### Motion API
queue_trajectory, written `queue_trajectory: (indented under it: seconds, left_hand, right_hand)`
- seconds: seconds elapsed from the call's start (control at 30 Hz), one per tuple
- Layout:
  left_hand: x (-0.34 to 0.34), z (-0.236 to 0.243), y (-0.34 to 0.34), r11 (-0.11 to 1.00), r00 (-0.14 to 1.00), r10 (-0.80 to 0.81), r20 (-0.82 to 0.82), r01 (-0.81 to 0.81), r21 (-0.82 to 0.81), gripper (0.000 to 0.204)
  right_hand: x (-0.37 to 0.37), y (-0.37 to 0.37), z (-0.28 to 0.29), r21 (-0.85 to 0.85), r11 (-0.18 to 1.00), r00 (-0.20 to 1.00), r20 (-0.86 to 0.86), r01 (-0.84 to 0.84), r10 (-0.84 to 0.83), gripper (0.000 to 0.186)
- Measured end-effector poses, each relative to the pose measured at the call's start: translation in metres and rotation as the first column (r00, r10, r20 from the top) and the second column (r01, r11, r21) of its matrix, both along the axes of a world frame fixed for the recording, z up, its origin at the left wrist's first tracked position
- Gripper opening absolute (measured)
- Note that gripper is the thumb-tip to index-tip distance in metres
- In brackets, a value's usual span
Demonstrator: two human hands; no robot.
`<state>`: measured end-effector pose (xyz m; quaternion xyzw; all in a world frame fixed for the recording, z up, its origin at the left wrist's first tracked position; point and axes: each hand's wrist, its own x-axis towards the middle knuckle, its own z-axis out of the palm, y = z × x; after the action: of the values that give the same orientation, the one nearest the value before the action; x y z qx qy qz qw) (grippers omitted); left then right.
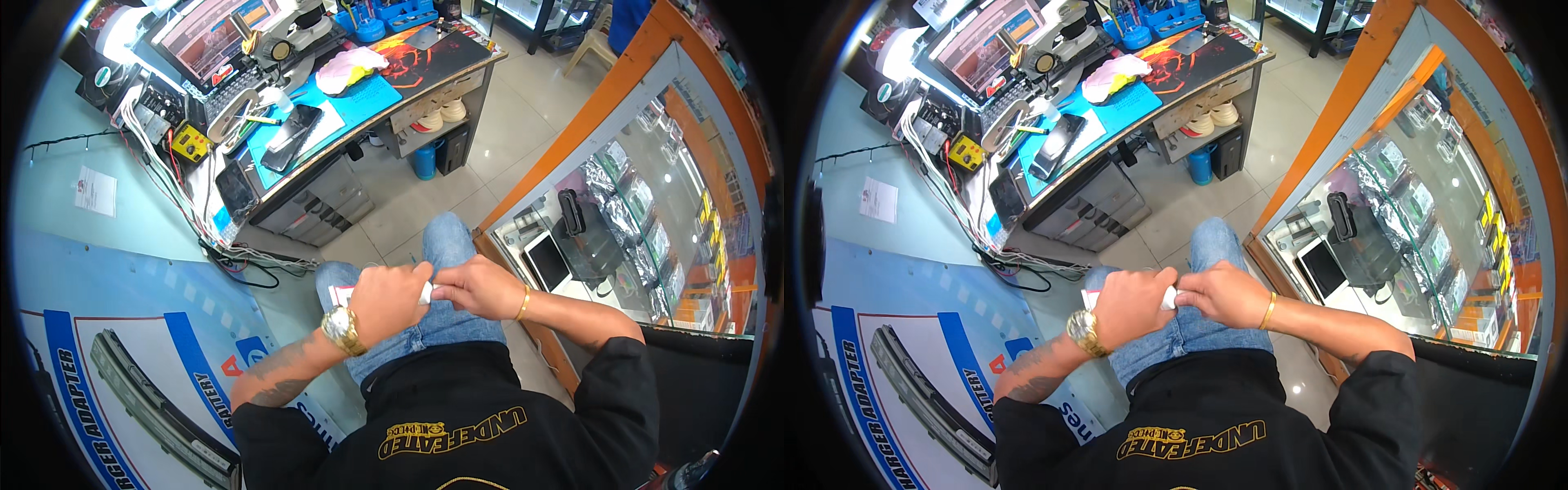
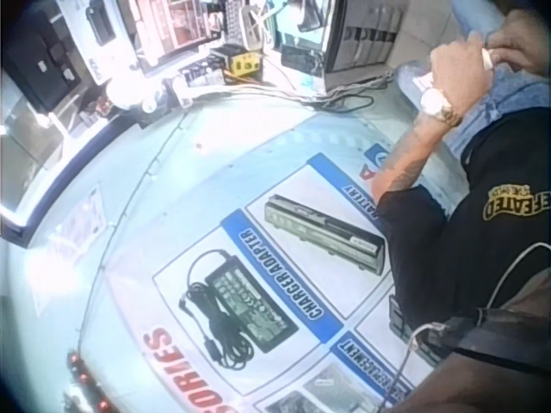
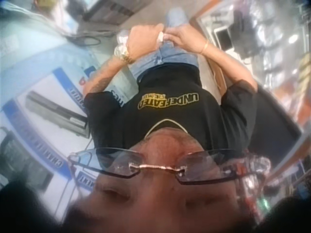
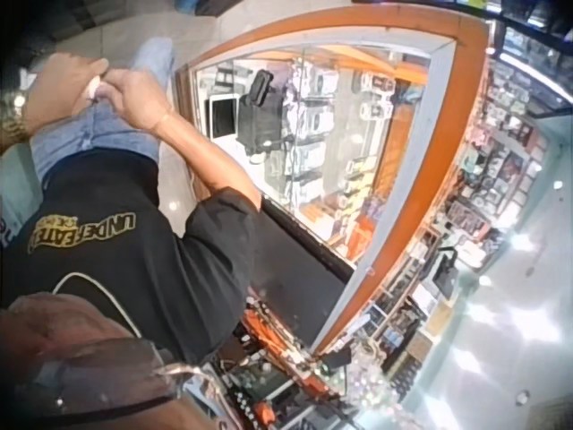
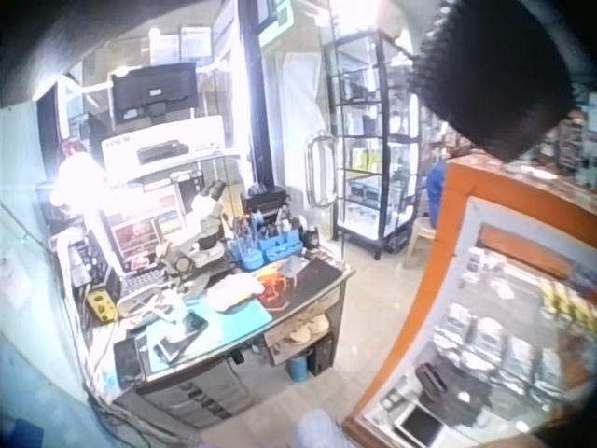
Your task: The person replaces a component on a mobile phone by removing the back cover with a tool, wiping the internal surfaces with a cloth, and applying adhesive from a tube.
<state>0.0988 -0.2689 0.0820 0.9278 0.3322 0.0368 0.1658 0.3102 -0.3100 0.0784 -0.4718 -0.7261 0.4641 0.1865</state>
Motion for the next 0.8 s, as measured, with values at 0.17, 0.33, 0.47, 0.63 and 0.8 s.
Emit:
queue_trajectory:
  seconds: [0.17,0.33,0.47,0.63,0.8]
  left_hand:
    - [-0.007,0.007,0.031,0.578,0.991,-0.100,0.085,0.127,-0.806,0.026]
    - [-0.001,0.021,0.038,0.410,1.000,-0.010,-0.005,-0.001,-0.912,0.030]
    - [-0.004,0.017,0.035,0.507,0.998,-0.036,0.053,0.064,-0.860,0.033]
    - [-0.009,0.017,0.030,0.713,0.992,-0.090,0.092,0.129,-0.689,0.037]
    - [-0.019,0.024,0.034,0.727,0.993,-0.019,0.113,0.091,-0.681,0.030]
  right_hand:
    - [0.003,-0.001,-0.012,0.606,0.774,0.982,0.084,-0.183,0.166,0.016]
    - [0.007,0.004,0.002,0.612,0.775,0.988,0.085,-0.155,0.130,0.015]
    - [0.008,0.003,-0.001,0.544,0.826,0.989,0.072,-0.147,0.128,0.016]
    - [0.012,-0.001,0.003,0.531,0.838,0.992,0.066,-0.128,0.109,0.018]
    - [0.035,0.003,0.009,0.471,0.882,1.000,-0.023,-0.006,0.020,0.016]
